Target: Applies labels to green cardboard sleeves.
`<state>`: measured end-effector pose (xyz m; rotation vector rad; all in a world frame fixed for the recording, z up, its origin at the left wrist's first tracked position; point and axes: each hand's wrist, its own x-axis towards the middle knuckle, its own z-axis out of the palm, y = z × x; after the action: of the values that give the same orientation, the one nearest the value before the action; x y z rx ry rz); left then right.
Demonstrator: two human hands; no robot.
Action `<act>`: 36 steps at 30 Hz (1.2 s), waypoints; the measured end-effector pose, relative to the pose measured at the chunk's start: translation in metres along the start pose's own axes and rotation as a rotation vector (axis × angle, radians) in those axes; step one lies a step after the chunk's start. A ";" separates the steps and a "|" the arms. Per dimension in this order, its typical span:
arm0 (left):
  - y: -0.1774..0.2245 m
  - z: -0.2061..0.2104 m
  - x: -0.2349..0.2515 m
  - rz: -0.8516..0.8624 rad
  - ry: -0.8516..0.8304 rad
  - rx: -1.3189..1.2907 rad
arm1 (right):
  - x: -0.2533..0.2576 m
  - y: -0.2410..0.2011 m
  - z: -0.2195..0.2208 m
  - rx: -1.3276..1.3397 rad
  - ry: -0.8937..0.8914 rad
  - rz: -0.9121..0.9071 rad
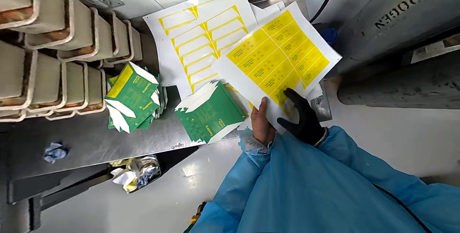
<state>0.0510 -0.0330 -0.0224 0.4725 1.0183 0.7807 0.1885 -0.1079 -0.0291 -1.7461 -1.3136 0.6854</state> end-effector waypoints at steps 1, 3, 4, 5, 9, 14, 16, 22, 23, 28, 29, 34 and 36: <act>-0.001 0.002 -0.001 0.043 0.011 0.037 | 0.003 -0.006 -0.004 0.022 0.021 0.054; 0.000 0.005 -0.005 0.122 -0.002 0.092 | 0.010 -0.011 -0.006 -0.054 0.083 0.019; 0.002 0.007 -0.008 0.157 -0.018 0.106 | 0.014 -0.010 -0.004 -0.108 0.130 -0.050; 0.003 0.010 -0.011 0.184 -0.037 0.112 | 0.016 -0.009 -0.002 -0.145 0.166 -0.114; 0.007 0.015 -0.017 0.224 -0.053 0.143 | 0.017 -0.013 -0.002 -0.054 0.226 -0.187; 0.011 0.023 -0.025 0.210 -0.058 0.216 | 0.018 -0.023 -0.016 -0.025 0.217 -0.210; 0.016 0.024 -0.029 0.161 -0.080 0.161 | 0.019 -0.023 -0.021 -0.069 0.182 -0.251; 0.014 0.028 -0.029 0.135 -0.156 0.082 | 0.023 -0.029 -0.036 0.048 0.112 -0.193; 0.014 0.029 -0.029 0.135 -0.163 0.080 | 0.023 -0.029 -0.038 0.071 0.101 -0.187; 0.017 0.036 -0.032 0.214 -0.134 0.150 | 0.025 -0.030 -0.043 0.097 0.118 -0.201; 0.018 0.035 -0.032 0.226 -0.141 0.156 | 0.026 -0.032 -0.044 0.128 0.115 -0.168; 0.019 0.025 -0.029 0.277 -0.139 0.230 | 0.029 -0.043 -0.048 0.214 0.035 0.069; 0.020 0.022 -0.030 0.288 -0.107 0.282 | 0.028 -0.044 -0.046 0.148 0.040 0.068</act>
<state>0.0547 -0.0430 0.0187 0.9095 0.9760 0.8600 0.2120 -0.0892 0.0339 -1.6820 -1.1511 0.7634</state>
